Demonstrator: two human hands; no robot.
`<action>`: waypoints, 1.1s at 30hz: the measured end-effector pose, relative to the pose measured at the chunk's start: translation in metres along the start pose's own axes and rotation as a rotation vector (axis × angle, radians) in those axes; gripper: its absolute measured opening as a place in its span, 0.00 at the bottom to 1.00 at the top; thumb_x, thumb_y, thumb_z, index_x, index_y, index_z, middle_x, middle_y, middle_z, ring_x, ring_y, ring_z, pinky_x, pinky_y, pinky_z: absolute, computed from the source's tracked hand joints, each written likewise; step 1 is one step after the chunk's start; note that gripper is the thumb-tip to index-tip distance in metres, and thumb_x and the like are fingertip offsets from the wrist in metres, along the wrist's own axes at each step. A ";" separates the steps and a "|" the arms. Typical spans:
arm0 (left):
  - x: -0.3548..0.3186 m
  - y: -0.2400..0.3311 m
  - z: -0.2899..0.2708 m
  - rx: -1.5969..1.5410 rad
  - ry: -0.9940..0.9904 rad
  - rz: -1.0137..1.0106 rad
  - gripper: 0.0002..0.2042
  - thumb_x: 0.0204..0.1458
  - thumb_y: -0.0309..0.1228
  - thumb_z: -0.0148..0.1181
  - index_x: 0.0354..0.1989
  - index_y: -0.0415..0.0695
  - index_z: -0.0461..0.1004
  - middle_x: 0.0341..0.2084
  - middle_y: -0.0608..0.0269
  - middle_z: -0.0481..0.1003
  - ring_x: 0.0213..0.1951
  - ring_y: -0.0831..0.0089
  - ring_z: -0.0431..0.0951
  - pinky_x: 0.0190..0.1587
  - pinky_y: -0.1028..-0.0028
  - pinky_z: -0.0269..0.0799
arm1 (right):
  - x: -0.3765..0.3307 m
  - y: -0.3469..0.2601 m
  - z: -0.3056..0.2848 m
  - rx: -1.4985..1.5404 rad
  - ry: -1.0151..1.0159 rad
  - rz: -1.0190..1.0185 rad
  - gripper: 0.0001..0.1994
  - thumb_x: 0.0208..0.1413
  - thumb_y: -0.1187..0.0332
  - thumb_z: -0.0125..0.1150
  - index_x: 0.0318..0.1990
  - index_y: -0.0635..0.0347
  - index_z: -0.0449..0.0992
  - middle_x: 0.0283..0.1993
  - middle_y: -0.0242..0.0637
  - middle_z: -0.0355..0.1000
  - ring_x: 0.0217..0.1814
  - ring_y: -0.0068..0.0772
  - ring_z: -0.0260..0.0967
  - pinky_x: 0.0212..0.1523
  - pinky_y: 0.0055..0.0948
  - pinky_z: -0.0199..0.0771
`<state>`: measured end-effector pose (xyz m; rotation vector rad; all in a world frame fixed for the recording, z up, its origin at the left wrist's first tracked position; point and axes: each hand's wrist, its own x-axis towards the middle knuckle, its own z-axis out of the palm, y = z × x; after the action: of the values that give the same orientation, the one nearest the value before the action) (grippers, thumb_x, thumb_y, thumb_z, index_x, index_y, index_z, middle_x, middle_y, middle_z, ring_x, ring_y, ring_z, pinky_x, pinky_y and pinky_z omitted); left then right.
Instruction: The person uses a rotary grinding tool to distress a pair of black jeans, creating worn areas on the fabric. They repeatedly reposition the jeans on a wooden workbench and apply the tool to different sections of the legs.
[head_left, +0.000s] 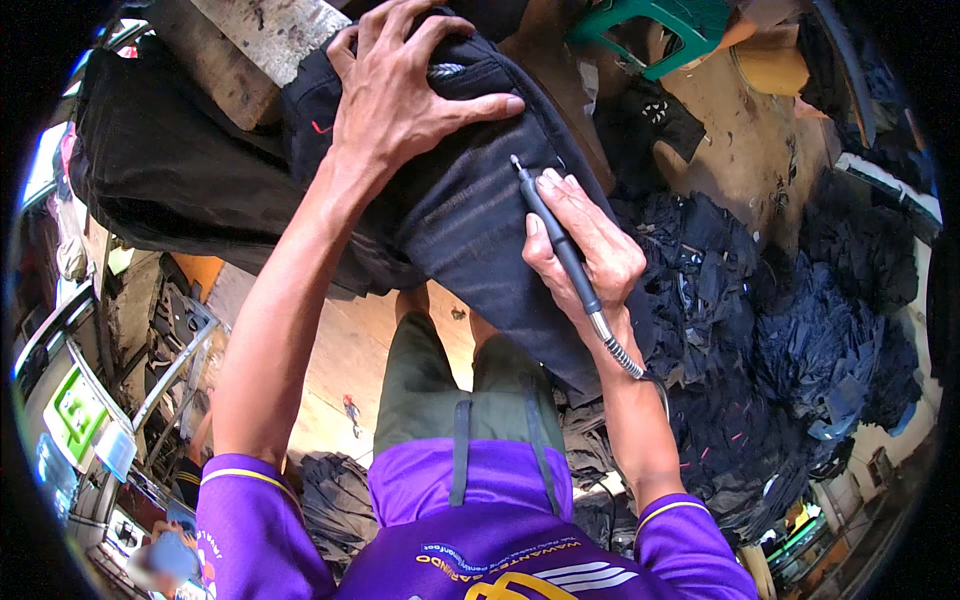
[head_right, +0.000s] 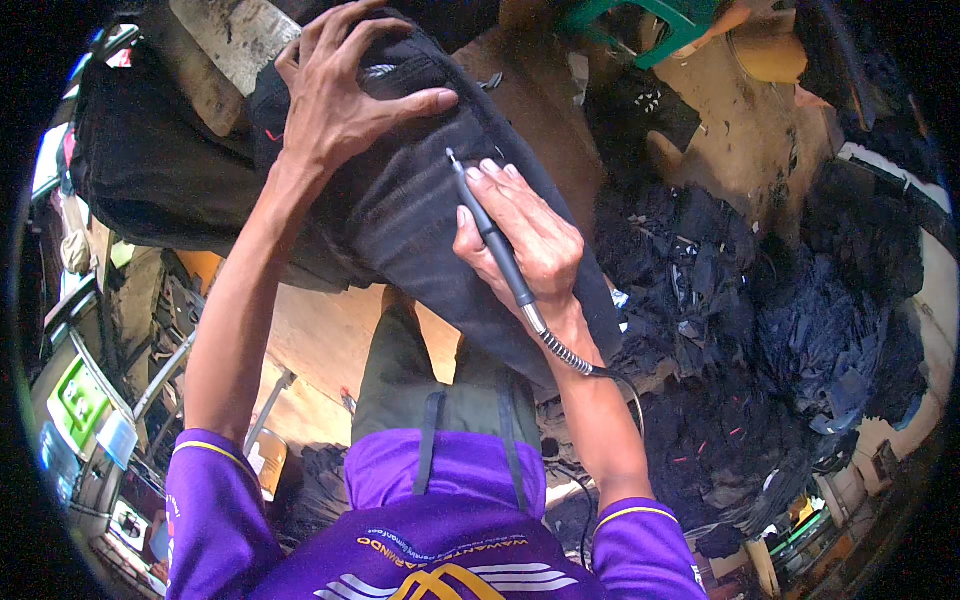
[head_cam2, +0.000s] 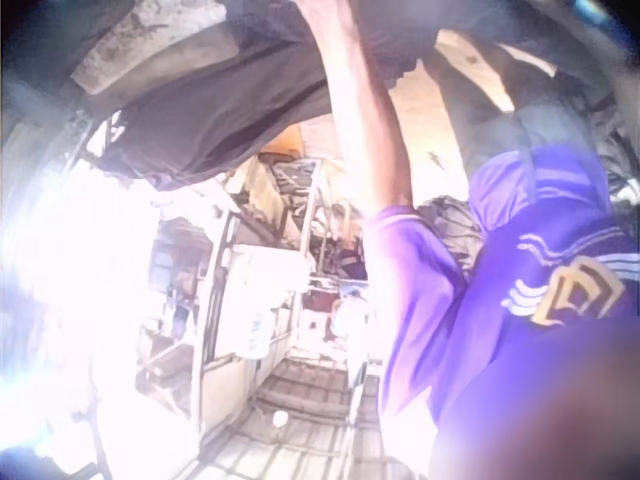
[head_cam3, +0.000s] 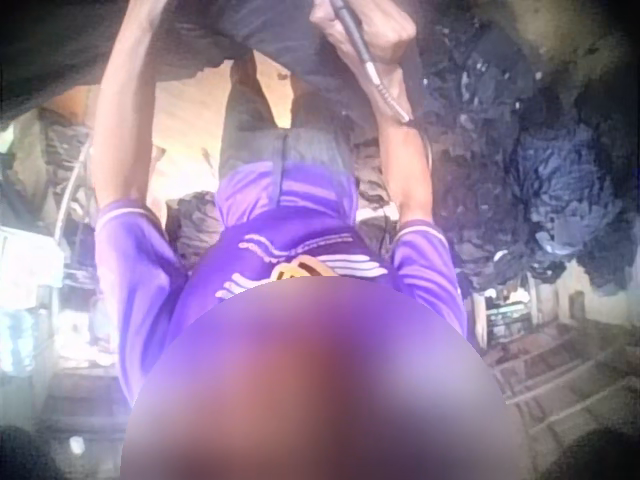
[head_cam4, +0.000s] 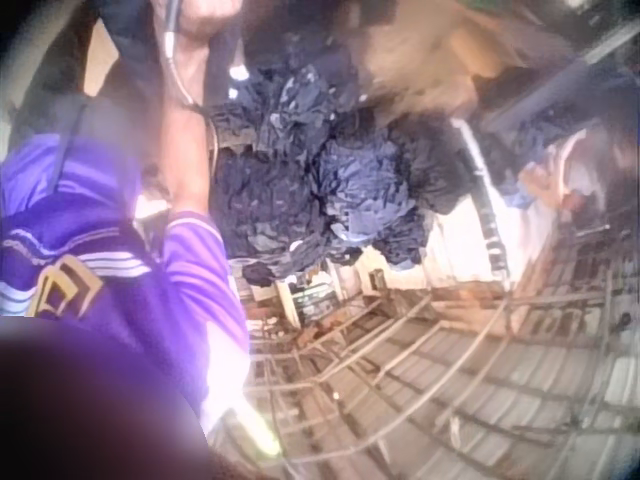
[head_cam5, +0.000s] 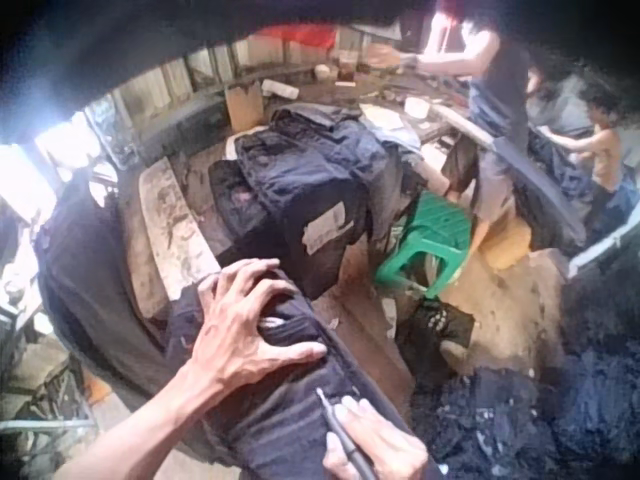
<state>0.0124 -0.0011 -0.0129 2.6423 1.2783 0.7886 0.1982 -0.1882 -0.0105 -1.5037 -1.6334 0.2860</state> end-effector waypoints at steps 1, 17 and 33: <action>0.003 0.001 -0.002 -0.005 0.022 0.015 0.32 0.46 0.55 0.83 0.52 0.45 0.83 0.59 0.55 0.79 0.66 0.58 0.74 0.71 0.54 0.63 | 0.002 0.001 0.002 -0.003 -0.019 0.017 0.15 0.51 0.78 0.76 0.48 0.69 0.88 0.48 0.50 0.88 0.56 0.50 0.88 0.64 0.47 0.87; 0.006 0.010 -0.002 -0.076 -0.097 -0.080 0.38 0.37 0.60 0.85 0.51 0.45 0.85 0.64 0.52 0.75 0.72 0.51 0.67 0.74 0.49 0.55 | -0.010 0.007 -0.006 0.023 -0.011 0.046 0.18 0.47 0.78 0.76 0.48 0.68 0.89 0.47 0.50 0.88 0.56 0.51 0.88 0.65 0.48 0.87; 0.008 0.012 0.001 -0.050 -0.136 -0.121 0.39 0.37 0.61 0.85 0.52 0.42 0.84 0.65 0.51 0.75 0.72 0.51 0.67 0.77 0.46 0.52 | -0.027 0.006 -0.017 0.031 -0.004 0.084 0.17 0.46 0.79 0.75 0.48 0.70 0.89 0.46 0.52 0.88 0.54 0.51 0.89 0.63 0.48 0.88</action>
<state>0.0252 -0.0026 -0.0071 2.5043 1.3492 0.6047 0.2118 -0.2178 -0.0161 -1.5513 -1.5640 0.3593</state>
